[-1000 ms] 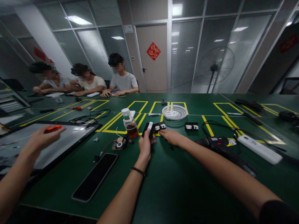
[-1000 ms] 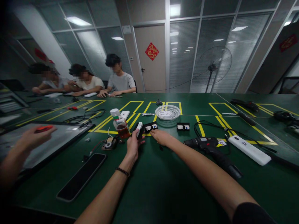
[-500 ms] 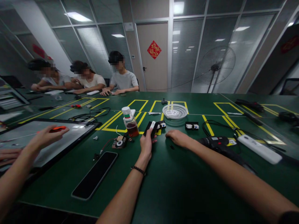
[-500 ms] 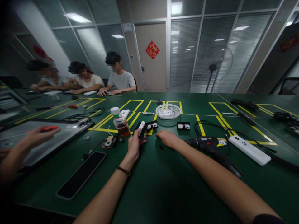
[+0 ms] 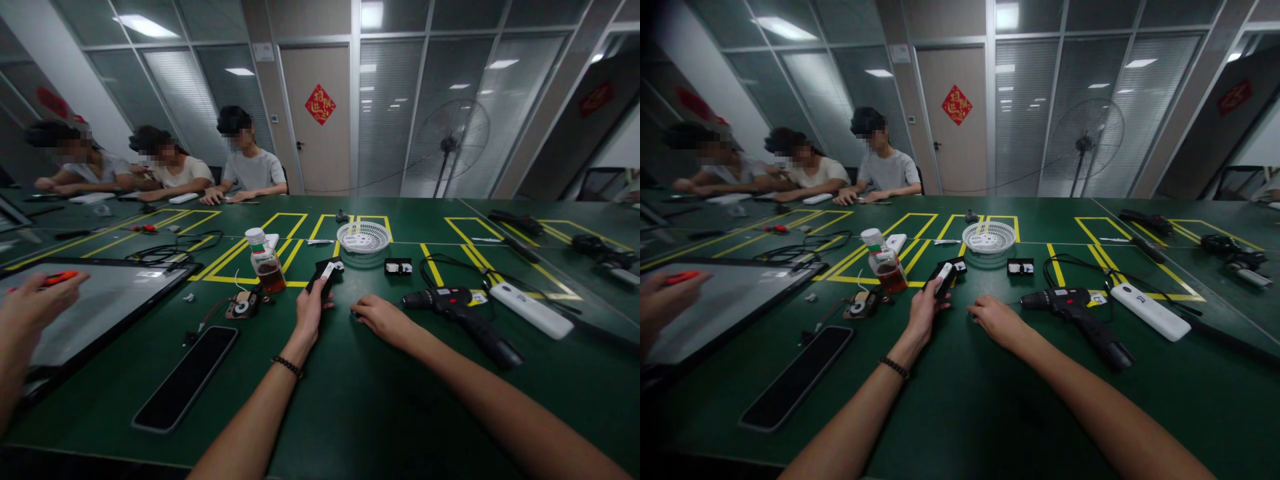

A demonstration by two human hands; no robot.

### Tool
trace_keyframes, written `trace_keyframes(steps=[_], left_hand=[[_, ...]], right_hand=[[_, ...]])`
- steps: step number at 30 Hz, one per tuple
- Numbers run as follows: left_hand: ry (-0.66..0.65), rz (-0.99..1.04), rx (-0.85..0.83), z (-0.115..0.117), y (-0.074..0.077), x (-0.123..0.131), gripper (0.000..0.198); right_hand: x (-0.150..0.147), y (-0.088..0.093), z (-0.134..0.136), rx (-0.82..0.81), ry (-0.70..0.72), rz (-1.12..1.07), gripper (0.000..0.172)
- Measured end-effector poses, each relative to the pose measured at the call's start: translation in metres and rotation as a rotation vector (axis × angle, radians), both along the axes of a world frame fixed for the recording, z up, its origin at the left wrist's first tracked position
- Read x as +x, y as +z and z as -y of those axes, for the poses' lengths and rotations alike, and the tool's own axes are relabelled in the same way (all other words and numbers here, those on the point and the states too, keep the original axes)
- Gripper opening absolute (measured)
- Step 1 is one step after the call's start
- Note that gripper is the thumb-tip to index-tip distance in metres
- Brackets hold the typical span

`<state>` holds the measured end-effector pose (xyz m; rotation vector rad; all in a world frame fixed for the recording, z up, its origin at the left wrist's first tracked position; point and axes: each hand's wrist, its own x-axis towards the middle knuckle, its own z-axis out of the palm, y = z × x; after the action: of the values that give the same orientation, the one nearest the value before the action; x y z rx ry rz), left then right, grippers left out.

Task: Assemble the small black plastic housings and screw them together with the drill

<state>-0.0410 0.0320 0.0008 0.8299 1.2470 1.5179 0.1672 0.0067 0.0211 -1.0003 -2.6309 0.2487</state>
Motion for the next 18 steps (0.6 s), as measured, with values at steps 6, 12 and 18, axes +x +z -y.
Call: trace_keyframes(steps=[6, 12, 18], left_hand=[[-0.048, -0.027, 0.019, 0.001, -0.004, 0.005, 0.046], [-0.072, -0.073, -0.01, 0.002, -0.003, 0.009, 0.047], [-0.104, -0.099, 0.0, 0.006, -0.001, 0.013, 0.048]], right_hand=[[-0.009, -0.003, 0.007, 0.195, -0.016, 0.192, 0.032], [-0.009, -0.005, 0.015, 0.264, -0.031, 0.267, 0.031], [0.0, -0.01, 0.016, 0.255, -0.037, 0.161, 0.031]])
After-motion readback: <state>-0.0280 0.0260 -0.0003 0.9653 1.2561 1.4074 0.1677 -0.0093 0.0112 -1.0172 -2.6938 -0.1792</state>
